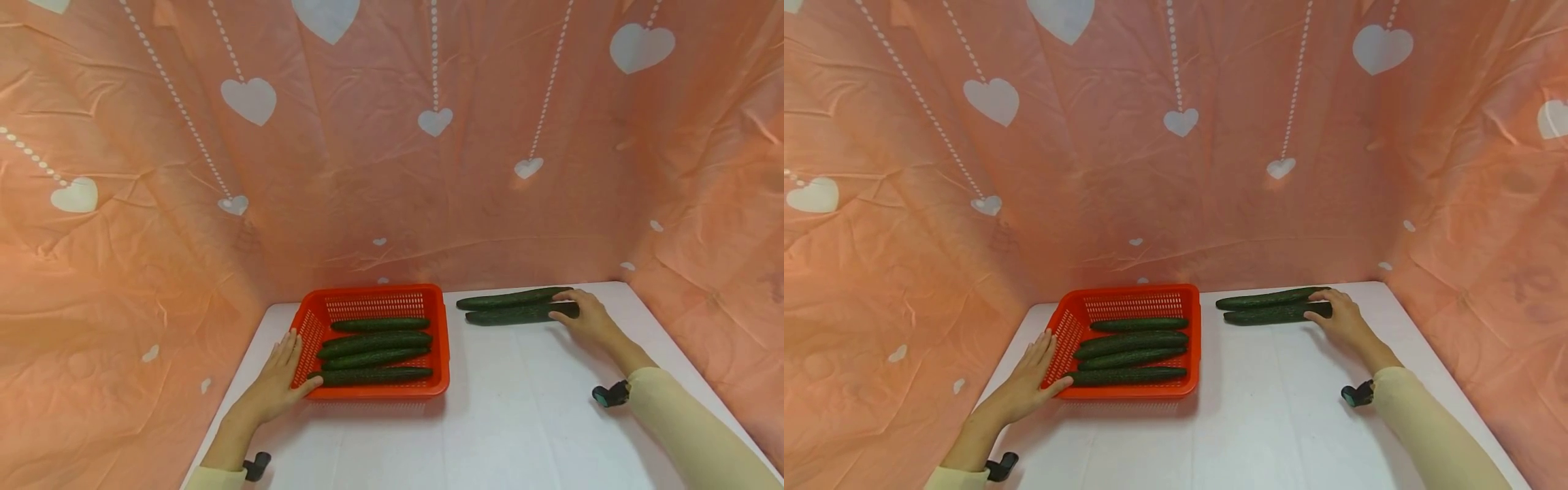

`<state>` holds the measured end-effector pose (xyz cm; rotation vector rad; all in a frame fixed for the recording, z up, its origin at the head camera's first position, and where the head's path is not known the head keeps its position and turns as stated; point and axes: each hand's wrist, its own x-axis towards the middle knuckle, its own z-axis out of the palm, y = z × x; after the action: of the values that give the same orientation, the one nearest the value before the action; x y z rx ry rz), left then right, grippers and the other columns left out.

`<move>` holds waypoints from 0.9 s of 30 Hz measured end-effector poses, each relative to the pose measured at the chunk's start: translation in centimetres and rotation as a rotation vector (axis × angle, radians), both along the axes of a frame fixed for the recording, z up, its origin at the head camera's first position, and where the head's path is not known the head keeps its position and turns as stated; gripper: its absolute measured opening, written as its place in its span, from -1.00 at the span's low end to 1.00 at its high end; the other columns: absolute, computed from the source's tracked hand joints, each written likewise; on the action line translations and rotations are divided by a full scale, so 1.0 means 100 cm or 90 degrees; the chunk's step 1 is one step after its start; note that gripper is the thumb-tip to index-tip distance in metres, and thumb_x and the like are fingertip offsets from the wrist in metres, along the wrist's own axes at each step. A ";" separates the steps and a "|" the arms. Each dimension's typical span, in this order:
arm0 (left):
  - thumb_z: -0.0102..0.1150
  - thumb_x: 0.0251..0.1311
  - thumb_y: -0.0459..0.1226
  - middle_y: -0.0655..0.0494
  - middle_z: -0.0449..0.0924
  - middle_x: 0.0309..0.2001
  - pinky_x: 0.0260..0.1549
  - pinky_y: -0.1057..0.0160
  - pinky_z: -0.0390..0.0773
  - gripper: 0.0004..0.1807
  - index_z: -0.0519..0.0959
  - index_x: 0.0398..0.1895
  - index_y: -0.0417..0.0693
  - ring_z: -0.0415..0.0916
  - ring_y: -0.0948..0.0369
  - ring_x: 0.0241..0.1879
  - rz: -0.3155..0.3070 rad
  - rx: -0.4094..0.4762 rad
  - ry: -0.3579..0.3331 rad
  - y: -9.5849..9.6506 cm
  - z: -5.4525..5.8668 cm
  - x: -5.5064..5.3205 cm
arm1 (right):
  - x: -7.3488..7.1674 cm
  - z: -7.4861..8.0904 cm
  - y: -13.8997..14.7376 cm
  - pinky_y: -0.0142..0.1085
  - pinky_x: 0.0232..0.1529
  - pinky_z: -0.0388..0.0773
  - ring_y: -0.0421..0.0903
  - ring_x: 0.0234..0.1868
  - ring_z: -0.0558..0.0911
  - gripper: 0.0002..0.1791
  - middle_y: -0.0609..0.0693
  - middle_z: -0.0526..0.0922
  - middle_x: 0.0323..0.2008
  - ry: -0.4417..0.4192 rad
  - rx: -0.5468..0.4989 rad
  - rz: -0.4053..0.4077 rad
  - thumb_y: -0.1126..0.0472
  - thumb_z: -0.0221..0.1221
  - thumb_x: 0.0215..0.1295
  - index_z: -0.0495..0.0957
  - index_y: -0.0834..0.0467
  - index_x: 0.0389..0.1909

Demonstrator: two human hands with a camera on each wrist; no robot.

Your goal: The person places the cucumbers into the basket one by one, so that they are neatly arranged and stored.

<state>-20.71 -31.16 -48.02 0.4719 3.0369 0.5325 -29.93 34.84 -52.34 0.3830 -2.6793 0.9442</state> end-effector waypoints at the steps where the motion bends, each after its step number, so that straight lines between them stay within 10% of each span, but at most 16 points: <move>1: 0.18 0.45 0.27 -0.30 -0.33 0.74 0.60 -0.38 -0.18 0.18 -0.09 0.71 -0.39 -0.39 -0.30 0.70 -0.001 0.001 0.003 0.000 0.000 0.000 | -0.001 -0.001 0.002 0.48 0.30 0.24 0.51 0.26 0.46 -0.57 0.47 0.63 0.13 -0.008 0.006 -0.005 0.21 0.43 0.39 0.61 0.39 0.13; 16: 0.18 0.45 0.27 -0.33 -0.29 0.73 0.61 -0.37 -0.16 0.17 -0.07 0.70 -0.41 -0.35 -0.31 0.70 -0.004 -0.006 0.012 0.002 0.004 0.002 | -0.002 -0.004 0.016 0.55 0.35 0.08 0.62 0.37 0.29 -0.38 0.61 0.40 0.34 -0.109 0.046 -0.035 0.12 0.42 0.40 0.49 0.42 0.29; 27: 0.18 0.44 0.27 -0.30 -0.31 0.74 0.61 -0.37 -0.17 0.19 -0.08 0.71 -0.39 -0.38 -0.28 0.71 0.000 0.000 0.008 0.000 0.001 0.000 | 0.002 -0.004 0.015 0.53 0.23 0.21 0.57 0.23 0.35 -0.46 0.57 0.47 0.24 -0.065 0.073 -0.011 0.24 0.45 0.34 0.58 0.39 0.26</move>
<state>-20.71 -31.16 -47.87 0.4781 3.0482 0.5311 -29.77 36.36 -52.73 0.3426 -2.8336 0.8293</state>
